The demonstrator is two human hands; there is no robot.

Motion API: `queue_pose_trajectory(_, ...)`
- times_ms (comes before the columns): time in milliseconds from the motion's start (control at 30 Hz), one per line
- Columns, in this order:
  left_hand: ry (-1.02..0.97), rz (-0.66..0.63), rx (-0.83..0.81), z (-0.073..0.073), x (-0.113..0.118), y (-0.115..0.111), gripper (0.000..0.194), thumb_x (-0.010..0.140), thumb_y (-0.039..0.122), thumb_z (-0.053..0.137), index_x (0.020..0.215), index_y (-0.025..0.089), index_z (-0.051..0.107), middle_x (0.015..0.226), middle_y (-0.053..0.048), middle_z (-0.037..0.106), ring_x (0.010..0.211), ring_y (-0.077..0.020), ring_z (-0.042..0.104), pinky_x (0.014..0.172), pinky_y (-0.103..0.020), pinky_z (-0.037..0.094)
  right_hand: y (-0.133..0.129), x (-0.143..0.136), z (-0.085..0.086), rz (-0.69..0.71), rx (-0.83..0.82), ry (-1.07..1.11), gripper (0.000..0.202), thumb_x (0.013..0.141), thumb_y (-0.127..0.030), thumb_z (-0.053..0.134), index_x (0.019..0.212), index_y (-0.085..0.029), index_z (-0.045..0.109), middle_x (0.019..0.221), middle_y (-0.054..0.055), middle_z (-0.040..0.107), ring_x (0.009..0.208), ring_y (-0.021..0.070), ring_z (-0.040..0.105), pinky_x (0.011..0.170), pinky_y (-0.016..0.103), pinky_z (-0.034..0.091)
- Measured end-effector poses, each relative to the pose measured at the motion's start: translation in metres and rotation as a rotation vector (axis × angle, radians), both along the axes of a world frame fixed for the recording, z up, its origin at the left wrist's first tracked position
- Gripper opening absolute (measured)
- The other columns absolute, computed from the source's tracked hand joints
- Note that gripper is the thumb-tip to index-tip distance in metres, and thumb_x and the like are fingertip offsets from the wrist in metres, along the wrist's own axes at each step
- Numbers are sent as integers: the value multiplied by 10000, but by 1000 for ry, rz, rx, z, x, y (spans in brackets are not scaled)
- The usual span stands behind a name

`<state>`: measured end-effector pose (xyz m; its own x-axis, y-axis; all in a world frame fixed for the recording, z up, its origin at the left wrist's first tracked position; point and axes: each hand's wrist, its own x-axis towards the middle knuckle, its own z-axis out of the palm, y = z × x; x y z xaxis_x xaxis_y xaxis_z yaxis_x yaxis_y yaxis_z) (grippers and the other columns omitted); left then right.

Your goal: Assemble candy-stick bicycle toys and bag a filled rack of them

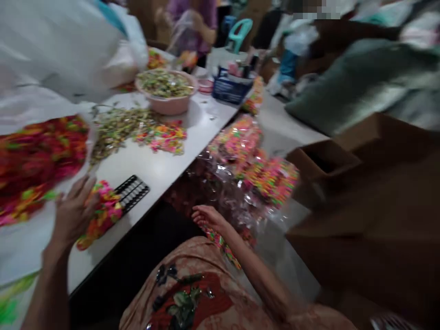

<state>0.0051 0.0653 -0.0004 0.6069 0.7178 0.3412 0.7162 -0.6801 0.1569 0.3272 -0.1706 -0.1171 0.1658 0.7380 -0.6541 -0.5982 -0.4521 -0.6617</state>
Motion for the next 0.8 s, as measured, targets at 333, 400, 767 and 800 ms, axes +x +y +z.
queue_pose_trajectory(333,79,147,-155,0,29,-17,480,955,385,308,1378,245,487,1479,-122,441,1394,-274,367,1122,-544,210,181,-58,59,575,419,-1092,225,823,-236,604,1024,-172,686,916,37,656,783,148,601,772,296,468)
queue_pose_trajectory(400,96,175,-166,1,30,-17,484,963,372,279,1375,234,492,1488,-121,427,1400,-273,357,1118,-539,218,191,-75,60,718,491,-1200,218,852,-239,584,1042,-192,681,1022,53,641,906,166,608,826,297,464)
queue_pose_trajectory(767,237,53,-105,-12,45,-18,429,920,289,340,1254,257,608,1457,-109,474,1433,-346,263,1094,-663,199,206,-83,33,719,530,-998,222,862,-268,568,1051,-206,665,1017,54,653,920,175,631,812,289,505)
queue_pose_trajectory(800,228,36,-95,-16,43,-16,427,920,276,327,1220,248,630,1454,-119,476,1439,-356,245,1083,-679,206,209,-60,32,581,490,-939,244,870,-286,551,1076,-211,657,987,45,657,865,163,635,784,283,511)
